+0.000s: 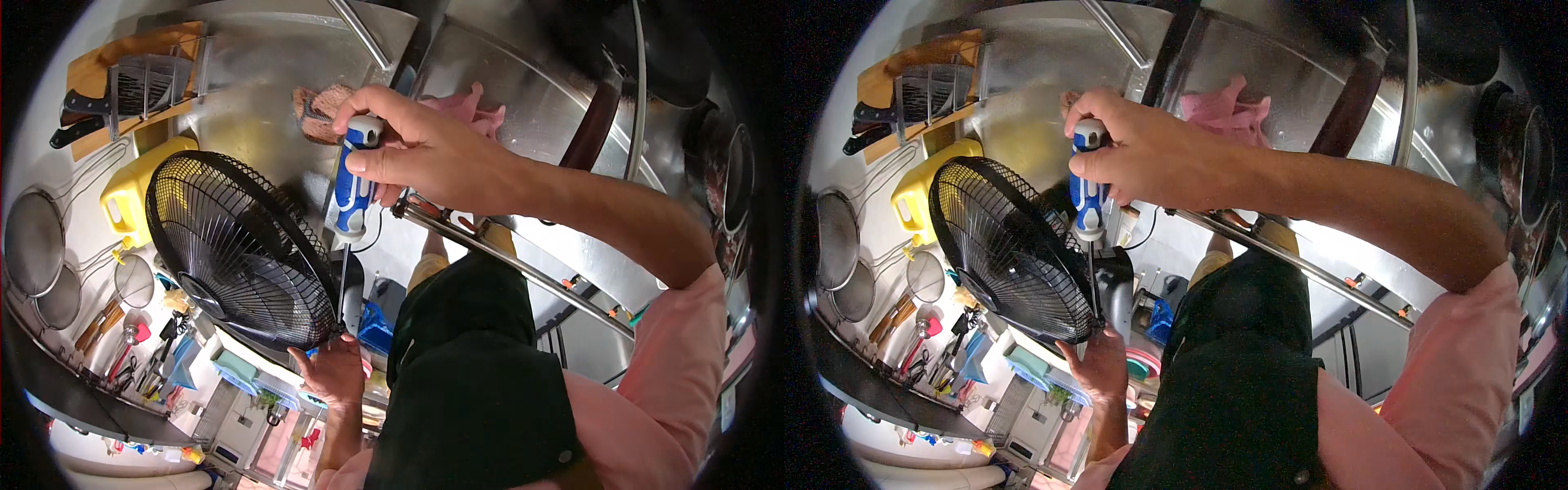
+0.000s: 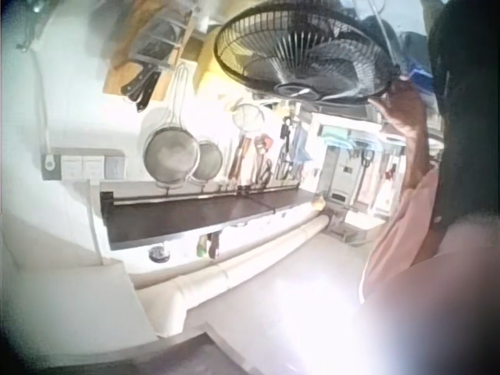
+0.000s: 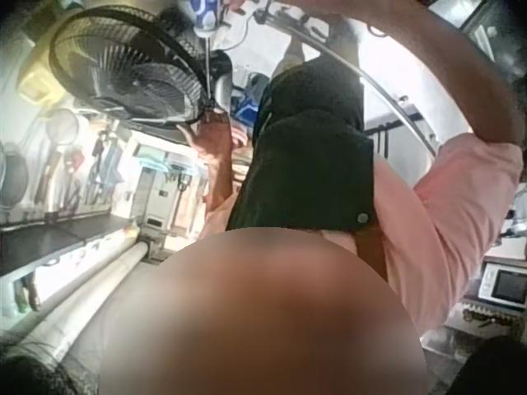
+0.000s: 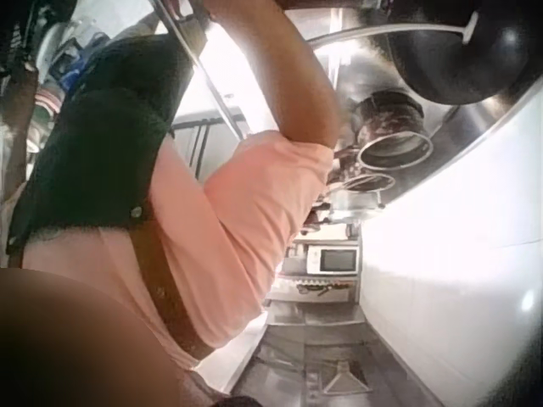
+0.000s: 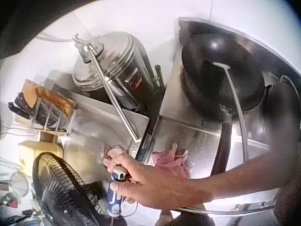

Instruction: Cleaning and reassembling a stand fan in a kitchen environment.

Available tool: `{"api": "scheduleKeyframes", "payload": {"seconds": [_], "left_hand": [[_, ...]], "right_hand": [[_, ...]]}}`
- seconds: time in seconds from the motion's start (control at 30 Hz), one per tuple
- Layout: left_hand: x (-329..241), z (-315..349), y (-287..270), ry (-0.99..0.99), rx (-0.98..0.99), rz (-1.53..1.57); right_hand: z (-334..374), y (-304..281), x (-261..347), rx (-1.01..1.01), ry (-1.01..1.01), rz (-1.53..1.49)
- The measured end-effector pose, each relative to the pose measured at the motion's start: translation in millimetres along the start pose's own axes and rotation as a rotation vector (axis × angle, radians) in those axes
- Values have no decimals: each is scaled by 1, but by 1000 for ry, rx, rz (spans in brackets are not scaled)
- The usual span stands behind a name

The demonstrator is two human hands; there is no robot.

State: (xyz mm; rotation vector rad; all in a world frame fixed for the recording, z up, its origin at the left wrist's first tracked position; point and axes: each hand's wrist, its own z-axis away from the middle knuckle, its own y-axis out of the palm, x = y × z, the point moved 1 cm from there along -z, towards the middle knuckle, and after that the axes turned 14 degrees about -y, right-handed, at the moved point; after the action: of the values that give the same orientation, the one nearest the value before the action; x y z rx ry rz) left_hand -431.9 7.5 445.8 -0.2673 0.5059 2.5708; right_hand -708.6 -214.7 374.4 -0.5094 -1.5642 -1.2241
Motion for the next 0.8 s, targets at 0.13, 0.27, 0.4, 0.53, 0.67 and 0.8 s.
{"api": "scheduleKeyframes", "payload": {"seconds": [0.13,0.27,0.4,0.53,0.67,0.8], "left_hand": [[-5,0,-3,18,-60,46],[-9,3,-15,-20,-35,41],[-8,5,-9,34,-109,-12],[-19,3,-31,24,-122,-34],[-19,2,-32,89,-196,-85],[-22,-2,-45,94,-173,-96]], "right_hand": [[17,5,5,-21,101,11],[31,12,6,-22,42,93],[46,21,21,4,66,154],[71,35,16,-8,90,102],[88,49,-3,-90,86,14],[101,56,-15,-164,57,-80]]}}
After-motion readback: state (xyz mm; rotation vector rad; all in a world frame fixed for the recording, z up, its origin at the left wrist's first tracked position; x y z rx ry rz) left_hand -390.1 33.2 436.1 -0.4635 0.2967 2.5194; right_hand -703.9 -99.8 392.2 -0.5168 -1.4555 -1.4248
